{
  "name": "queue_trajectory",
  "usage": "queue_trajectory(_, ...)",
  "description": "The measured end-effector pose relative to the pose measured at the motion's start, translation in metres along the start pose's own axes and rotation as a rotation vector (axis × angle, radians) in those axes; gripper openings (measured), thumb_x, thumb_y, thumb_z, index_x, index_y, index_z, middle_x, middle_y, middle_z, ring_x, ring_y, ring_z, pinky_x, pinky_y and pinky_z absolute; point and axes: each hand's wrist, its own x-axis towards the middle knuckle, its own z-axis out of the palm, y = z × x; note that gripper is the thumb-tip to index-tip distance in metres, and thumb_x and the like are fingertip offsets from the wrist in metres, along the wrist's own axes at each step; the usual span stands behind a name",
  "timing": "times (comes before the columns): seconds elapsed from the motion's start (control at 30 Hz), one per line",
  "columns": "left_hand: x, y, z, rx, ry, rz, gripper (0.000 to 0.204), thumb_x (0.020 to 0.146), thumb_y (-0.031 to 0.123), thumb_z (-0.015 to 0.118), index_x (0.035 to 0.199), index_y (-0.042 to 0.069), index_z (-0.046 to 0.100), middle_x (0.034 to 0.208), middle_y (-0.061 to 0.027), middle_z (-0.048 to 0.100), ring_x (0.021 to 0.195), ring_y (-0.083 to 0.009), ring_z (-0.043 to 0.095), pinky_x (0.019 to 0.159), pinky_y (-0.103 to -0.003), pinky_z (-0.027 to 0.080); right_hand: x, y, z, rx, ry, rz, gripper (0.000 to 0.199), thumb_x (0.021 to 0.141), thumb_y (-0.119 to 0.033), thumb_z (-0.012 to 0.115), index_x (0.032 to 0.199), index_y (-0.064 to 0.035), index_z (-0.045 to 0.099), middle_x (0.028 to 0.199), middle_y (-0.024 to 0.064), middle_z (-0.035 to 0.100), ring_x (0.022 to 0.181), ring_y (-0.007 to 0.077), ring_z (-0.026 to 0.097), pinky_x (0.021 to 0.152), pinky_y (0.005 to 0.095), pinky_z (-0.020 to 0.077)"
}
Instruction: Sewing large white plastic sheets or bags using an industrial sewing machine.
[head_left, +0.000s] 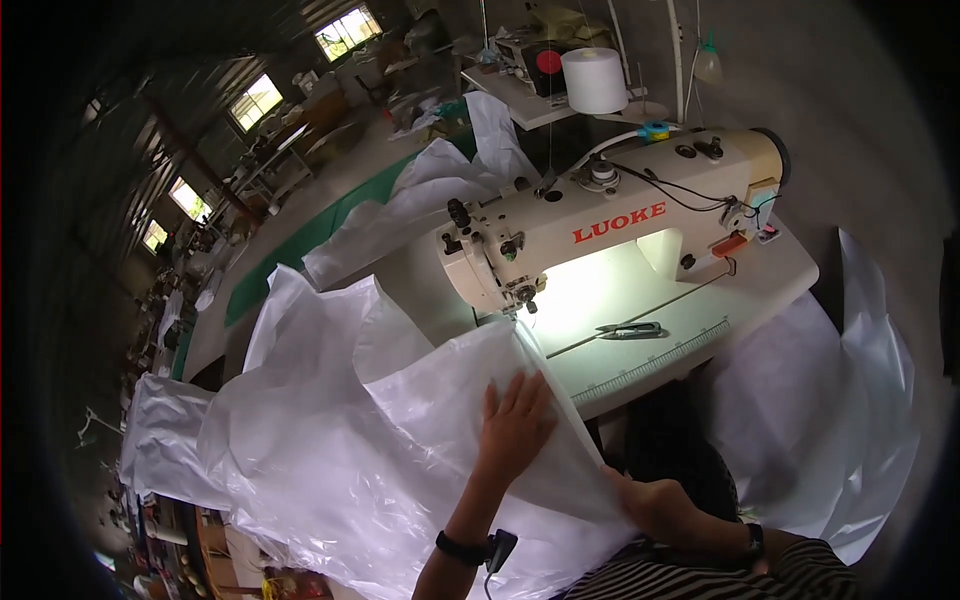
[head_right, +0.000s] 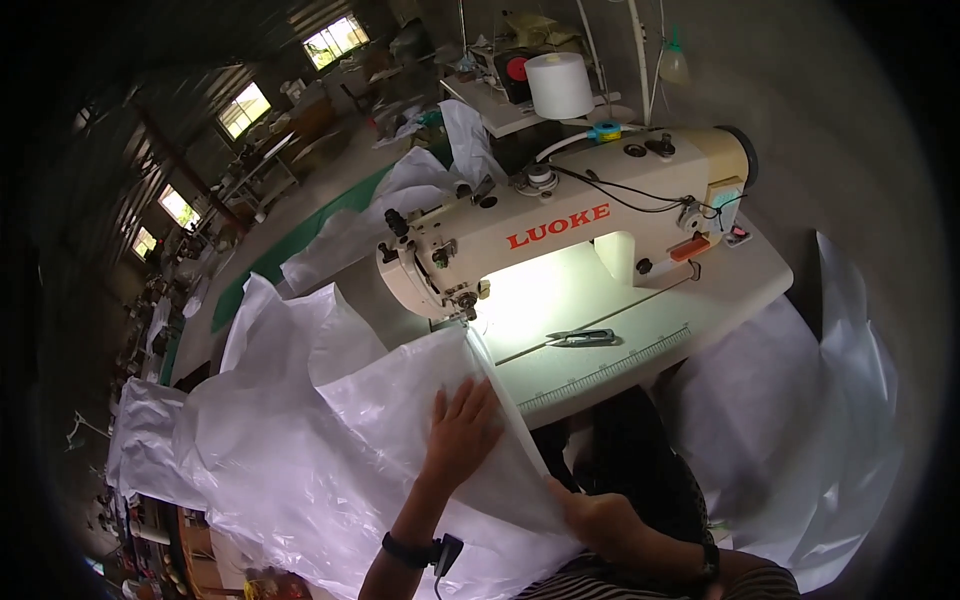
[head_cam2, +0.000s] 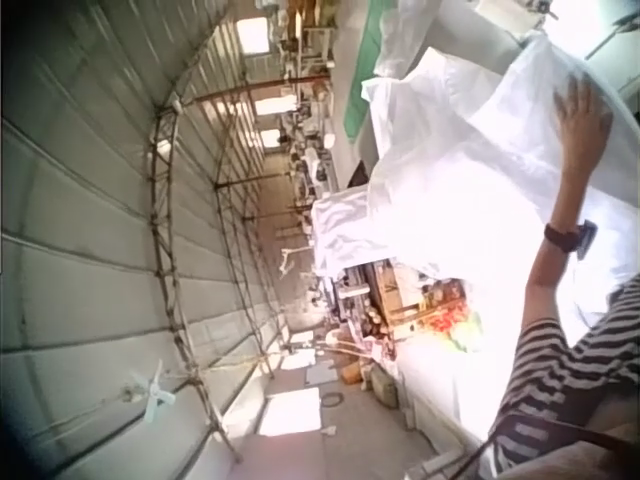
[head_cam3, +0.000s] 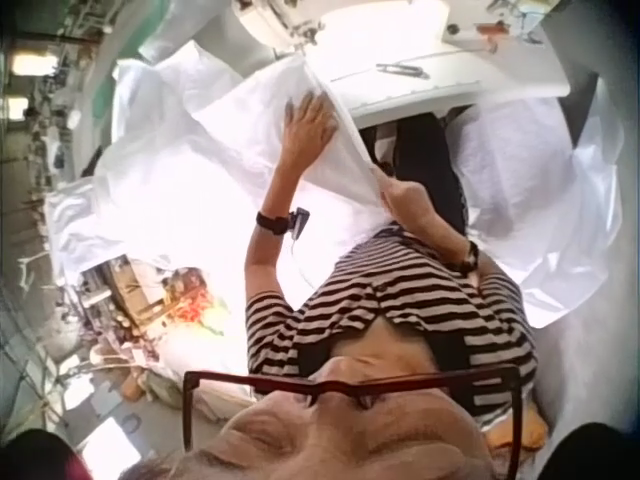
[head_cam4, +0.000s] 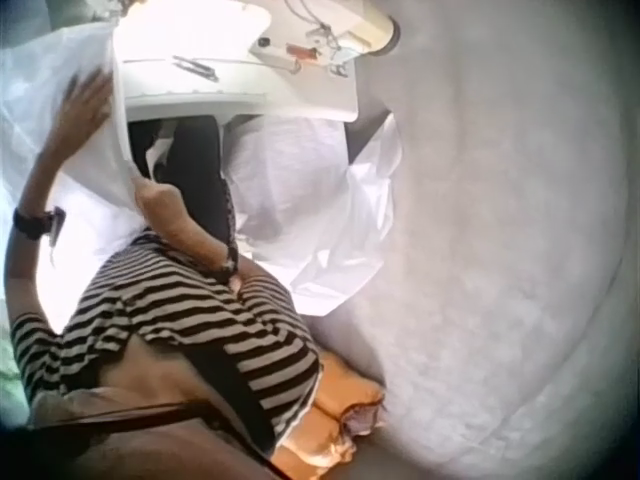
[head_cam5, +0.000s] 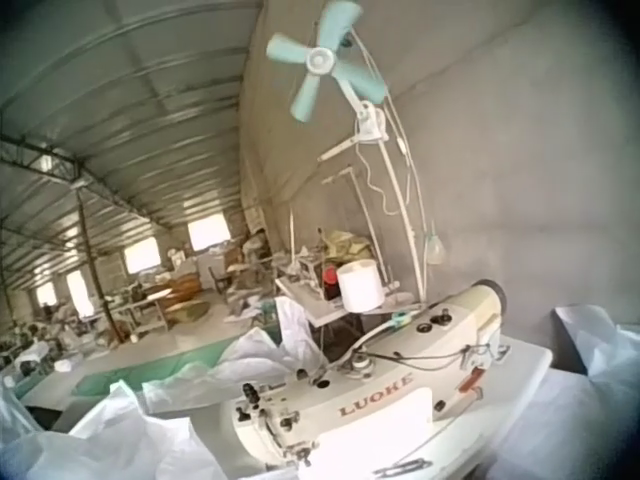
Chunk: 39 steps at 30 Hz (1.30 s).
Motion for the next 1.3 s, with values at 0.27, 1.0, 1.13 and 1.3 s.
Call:
queue_trajectory(0.27, -0.036, 0.003, 0.000, 0.060, -0.081, 0.181, 0.042, 0.088, 0.023, 0.063, 0.129, 0.014, 0.060, 0.143, -0.0033, 0.051, 0.137, -0.0271, 0.043, 0.114, -0.057, 0.027, 0.008, -0.014, 0.001, -0.331, -0.275, -0.032, 0.062, 0.080, -0.010, 0.062, 0.138, 0.0059, 0.048, 0.058, 0.0042, 0.057, 0.045, 0.0155, 0.059, 0.039, 0.0300, 0.0451)
queue_trajectory(1.0, 0.042, -0.141, 0.005, 0.021, -0.129, -0.359, 0.060, 0.095, 0.043, 0.057, 0.148, 0.020, 0.040, 0.160, -0.0039, 0.029, 0.148, -0.0287, 0.026, 0.110, -0.070, 0.021, 0.199, 0.040, 0.040, 0.036, -0.109, 0.071, 0.047, 0.085, -0.011, 0.060, 0.129, 0.0039, 0.050, 0.071, 0.0205, 0.065, 0.068, 0.0390, 0.067, 0.065, 0.0480, 0.0529)
queue_trajectory(1.13, 0.031, -0.156, -0.005, -0.145, -0.038, -0.353, 0.057, 0.096, 0.037, 0.058, 0.146, 0.016, 0.042, 0.158, -0.0063, 0.032, 0.143, -0.0289, 0.035, 0.110, -0.063, 0.029, 0.177, 0.016, 0.014, 0.288, -0.127, 0.234, 0.053, 0.091, -0.018, 0.061, 0.136, 0.0050, 0.045, 0.086, 0.0229, 0.068, 0.085, 0.0352, 0.069, 0.077, 0.0435, 0.0537)
queue_trajectory(1.3, -0.030, -0.074, -0.057, -0.143, 0.189, -0.368, 0.046, 0.093, 0.023, 0.063, 0.135, 0.009, 0.053, 0.145, -0.0123, 0.048, 0.128, -0.0353, 0.050, 0.106, -0.053, 0.039, 0.048, 0.034, 0.062, 0.981, -0.090, 0.359, 0.080, 0.087, -0.031, 0.076, 0.144, 0.0034, 0.030, 0.113, 0.0149, 0.062, 0.100, 0.0224, 0.065, 0.086, 0.0341, 0.0531)
